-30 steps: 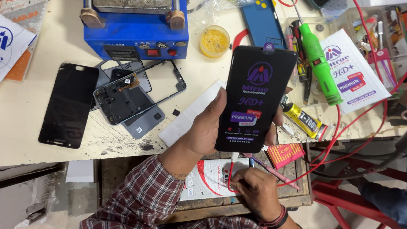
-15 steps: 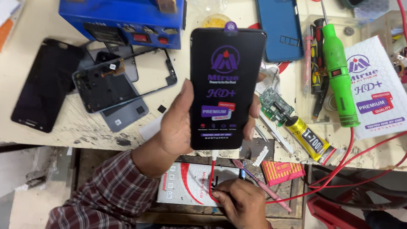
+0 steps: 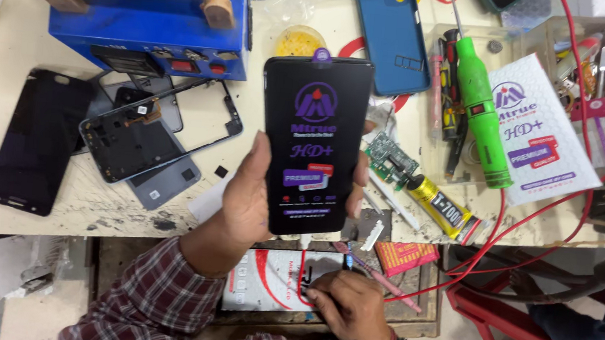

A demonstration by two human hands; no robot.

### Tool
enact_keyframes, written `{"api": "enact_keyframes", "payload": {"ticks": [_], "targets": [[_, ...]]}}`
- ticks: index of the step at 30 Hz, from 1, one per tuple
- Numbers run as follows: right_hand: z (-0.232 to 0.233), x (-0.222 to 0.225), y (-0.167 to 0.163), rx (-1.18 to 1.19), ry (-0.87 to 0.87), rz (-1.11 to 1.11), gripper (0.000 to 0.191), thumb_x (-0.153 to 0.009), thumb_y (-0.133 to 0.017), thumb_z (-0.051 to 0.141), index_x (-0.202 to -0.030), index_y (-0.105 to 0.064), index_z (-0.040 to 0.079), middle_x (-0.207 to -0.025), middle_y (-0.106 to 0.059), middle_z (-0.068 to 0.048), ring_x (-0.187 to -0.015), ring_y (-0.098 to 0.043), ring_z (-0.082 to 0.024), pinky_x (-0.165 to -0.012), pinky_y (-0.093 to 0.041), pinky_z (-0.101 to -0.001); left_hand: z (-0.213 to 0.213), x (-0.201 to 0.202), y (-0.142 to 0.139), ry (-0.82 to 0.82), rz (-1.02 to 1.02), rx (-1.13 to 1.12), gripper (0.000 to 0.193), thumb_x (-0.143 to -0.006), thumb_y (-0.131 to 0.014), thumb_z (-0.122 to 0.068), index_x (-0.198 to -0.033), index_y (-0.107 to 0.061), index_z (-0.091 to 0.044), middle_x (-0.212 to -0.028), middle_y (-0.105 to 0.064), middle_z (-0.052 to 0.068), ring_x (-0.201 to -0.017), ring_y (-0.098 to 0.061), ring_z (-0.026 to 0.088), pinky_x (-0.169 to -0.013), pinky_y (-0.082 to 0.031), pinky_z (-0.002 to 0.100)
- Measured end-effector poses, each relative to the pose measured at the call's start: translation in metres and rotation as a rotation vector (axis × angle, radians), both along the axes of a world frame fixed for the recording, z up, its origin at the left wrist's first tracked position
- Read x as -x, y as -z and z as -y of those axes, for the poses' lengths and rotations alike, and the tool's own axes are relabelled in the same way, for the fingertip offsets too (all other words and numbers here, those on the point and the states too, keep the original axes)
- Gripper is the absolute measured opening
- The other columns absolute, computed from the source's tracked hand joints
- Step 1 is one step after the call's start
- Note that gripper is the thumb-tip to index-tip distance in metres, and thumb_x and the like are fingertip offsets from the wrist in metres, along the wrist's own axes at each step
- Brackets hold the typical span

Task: The person cleans the internal frame of a disassembled smartphone using a small brush, connects the phone battery to a power supply with red test leads to test it, then holds and presses the reassembled phone while its screen shows a boot logo. The person works at a cluttered repair bench with other phone parts and tools.

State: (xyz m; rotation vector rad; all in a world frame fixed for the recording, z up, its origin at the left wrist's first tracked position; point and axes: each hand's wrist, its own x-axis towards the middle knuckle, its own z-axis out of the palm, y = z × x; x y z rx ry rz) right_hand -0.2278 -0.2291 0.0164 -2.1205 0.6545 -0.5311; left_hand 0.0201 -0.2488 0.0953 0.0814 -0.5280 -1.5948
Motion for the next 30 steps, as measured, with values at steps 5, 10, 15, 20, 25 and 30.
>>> {"api": "enact_keyframes", "payload": {"ticks": [5,10,15,20,25,30], "targets": [[-0.008,-0.002,0.008,0.018,0.060,-0.005,0.008,-0.082,-0.080,0.007,-0.084,-0.074,0.003,-0.079,-0.073,-0.008,-0.071,-0.073,-0.022,-0.062,-0.056,-0.0326,-0.002,-0.004,0.005,0.069,-0.095,0.010,0.086,-0.111,-0.039,-0.063,-0.161,-0.026,0.006,-0.131,-0.060,0.021,-0.109,-0.068,0.026,-0.096,-0.058,0.036],[-0.016,-0.002,0.014,0.044,0.136,0.054,0.005,-0.083,-0.077,0.004,-0.084,-0.072,0.004,-0.080,-0.075,-0.007,-0.072,-0.075,-0.019,-0.064,-0.058,-0.0300,-0.008,-0.015,0.002,0.125,-0.071,0.056,0.086,-0.114,-0.040,-0.065,-0.160,-0.026,0.007,-0.125,-0.059,0.018,-0.107,-0.068,0.023,-0.096,-0.057,0.034],[-0.027,-0.003,0.009,0.266,0.273,0.106,0.005,-0.083,-0.074,0.003,-0.085,-0.070,0.005,-0.082,-0.074,-0.006,-0.074,-0.073,-0.019,-0.069,-0.057,-0.0304,-0.010,-0.024,-0.006,0.158,-0.046,0.104,0.086,-0.113,-0.040,-0.065,-0.160,-0.026,0.006,-0.121,-0.060,0.017,-0.105,-0.069,0.023,-0.093,-0.058,0.034],[-0.034,-0.012,0.003,0.350,0.334,0.079,0.006,-0.082,-0.074,0.002,-0.086,-0.069,0.003,-0.084,-0.072,-0.008,-0.074,-0.071,-0.021,-0.068,-0.055,-0.0325,-0.016,-0.028,-0.010,0.157,-0.008,0.135,0.083,-0.115,-0.039,-0.064,-0.158,-0.031,0.006,-0.120,-0.060,0.018,-0.103,-0.069,0.024,-0.092,-0.059,0.036],[-0.037,-0.017,0.001,0.361,0.371,0.060,0.004,-0.084,-0.073,0.002,-0.087,-0.069,0.002,-0.084,-0.072,-0.009,-0.074,-0.072,-0.023,-0.068,-0.055,-0.0326,-0.016,-0.030,-0.010,0.160,-0.010,0.142,0.081,-0.114,-0.037,-0.064,-0.157,-0.037,0.005,-0.125,-0.062,0.021,-0.104,-0.070,0.026,-0.093,-0.060,0.040],[-0.036,-0.016,0.001,0.365,0.352,0.071,0.004,-0.085,-0.072,0.002,-0.087,-0.069,0.001,-0.084,-0.072,-0.010,-0.073,-0.071,-0.023,-0.067,-0.055,-0.0319,-0.015,-0.027,-0.006,0.168,-0.030,0.137,0.078,-0.115,-0.035,-0.062,-0.155,-0.038,0.005,-0.127,-0.061,0.023,-0.106,-0.069,0.027,-0.095,-0.061,0.043]]}}
